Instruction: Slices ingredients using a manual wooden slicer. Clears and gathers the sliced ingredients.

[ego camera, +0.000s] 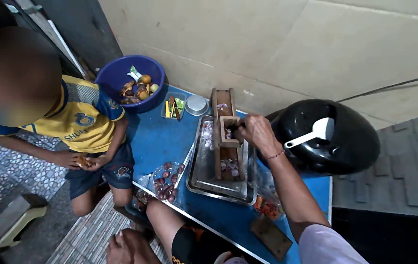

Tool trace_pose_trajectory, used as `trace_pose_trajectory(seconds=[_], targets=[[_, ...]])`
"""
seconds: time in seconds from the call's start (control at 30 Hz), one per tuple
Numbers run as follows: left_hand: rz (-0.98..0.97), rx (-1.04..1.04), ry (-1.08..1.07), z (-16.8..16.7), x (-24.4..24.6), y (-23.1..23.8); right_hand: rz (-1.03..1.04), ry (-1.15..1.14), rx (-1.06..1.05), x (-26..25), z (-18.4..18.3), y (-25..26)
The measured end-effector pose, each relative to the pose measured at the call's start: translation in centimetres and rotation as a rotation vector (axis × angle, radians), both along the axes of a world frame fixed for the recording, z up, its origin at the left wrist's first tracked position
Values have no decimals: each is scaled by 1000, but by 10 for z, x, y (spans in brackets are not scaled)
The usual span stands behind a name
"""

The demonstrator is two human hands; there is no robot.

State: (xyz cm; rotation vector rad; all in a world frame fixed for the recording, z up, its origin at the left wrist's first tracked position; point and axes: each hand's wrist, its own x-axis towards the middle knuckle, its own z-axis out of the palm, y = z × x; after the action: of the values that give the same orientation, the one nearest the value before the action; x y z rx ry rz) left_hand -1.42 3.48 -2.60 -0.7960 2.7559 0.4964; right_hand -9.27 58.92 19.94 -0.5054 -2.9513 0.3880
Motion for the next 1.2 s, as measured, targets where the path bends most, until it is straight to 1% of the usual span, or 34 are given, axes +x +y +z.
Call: trace_pose_trajectory(seconds=[0.13,0.27,0.4,0.53,0.7,0.9,1.1,1.2], targets=[[-10,-4,-11,1,0,0,20,-46,39,-5,-10,-1],[-13,3,2,2,1,1,17,-13,15,-2,-2,-3],[-13,15,-7,2,0,-1,24,-32,34,-4,-10,-2],[-5,38,-8,3,0,-1,27,-1,14,-2,-4,-3],[1,50,3,1,-1,-2,39,-13,32,-6,-13,4],[0,29,6,2,-1,-1,32,65,35,2,1,2],[-5,25,-2,2,-2,-1,35,-29,29,-4,-10,1],[2,28,7,14,-2,8,43,-30,35,-5,-10,0]])
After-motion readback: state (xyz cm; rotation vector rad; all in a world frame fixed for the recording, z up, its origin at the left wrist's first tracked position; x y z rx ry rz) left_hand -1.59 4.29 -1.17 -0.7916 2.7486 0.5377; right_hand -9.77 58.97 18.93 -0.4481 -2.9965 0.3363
